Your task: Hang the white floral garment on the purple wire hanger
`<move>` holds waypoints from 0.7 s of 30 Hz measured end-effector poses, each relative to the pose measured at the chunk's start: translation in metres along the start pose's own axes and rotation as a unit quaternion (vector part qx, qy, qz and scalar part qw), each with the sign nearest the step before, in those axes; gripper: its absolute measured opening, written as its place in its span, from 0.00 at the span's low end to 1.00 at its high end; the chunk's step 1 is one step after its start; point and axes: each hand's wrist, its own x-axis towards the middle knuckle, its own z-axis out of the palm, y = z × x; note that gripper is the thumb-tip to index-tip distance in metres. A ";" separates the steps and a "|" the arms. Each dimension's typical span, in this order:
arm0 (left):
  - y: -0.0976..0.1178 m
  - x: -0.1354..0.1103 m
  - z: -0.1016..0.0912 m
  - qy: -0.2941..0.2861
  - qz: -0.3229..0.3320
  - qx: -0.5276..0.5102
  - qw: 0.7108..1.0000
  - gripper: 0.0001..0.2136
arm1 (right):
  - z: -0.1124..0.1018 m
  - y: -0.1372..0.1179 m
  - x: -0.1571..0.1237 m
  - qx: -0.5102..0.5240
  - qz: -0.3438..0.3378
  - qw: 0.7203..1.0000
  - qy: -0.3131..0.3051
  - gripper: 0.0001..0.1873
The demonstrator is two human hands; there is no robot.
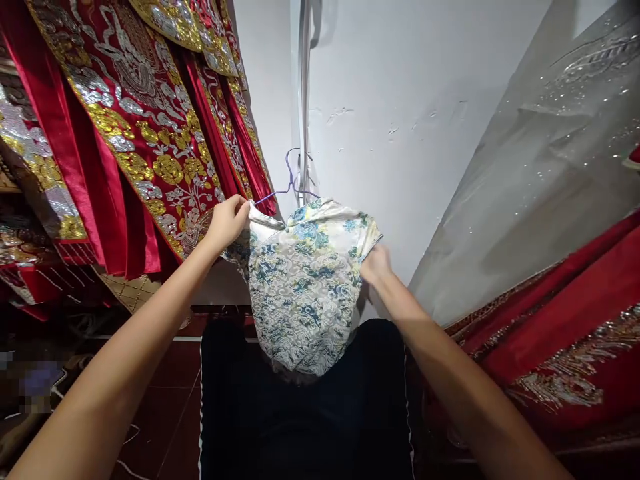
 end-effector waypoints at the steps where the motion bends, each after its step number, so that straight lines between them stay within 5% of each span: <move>1: 0.000 -0.001 -0.003 -0.002 0.001 0.002 1.000 0.14 | -0.004 -0.009 0.008 0.020 -0.007 1.000 0.001 0.28; 5: 0.007 0.005 -0.002 -0.003 0.000 0.016 1.000 0.20 | 0.000 -0.059 0.024 0.081 -0.053 0.994 -0.051 0.32; 9: 0.008 0.024 0.012 -0.005 -0.011 0.048 0.999 0.16 | 0.042 -0.094 0.016 0.020 -0.085 0.988 -0.127 0.36; 12: 0.010 0.029 0.017 -0.001 -0.016 -0.018 1.000 0.10 | 0.067 -0.096 0.000 -0.069 -0.033 0.972 -0.220 0.40; 16: 0.030 0.006 0.009 0.020 -0.004 -0.223 0.975 0.11 | 0.065 -0.074 -0.025 -0.286 0.026 0.882 -0.374 0.32; 18: 0.048 -0.012 -0.001 0.007 0.013 -0.306 0.952 0.13 | 0.059 -0.056 -0.033 -0.427 -0.046 0.835 -0.343 0.31; 21: 0.083 -0.034 -0.017 -0.081 0.035 -0.364 0.927 0.15 | 0.058 -0.024 -0.033 -0.554 -0.207 0.770 -0.241 0.53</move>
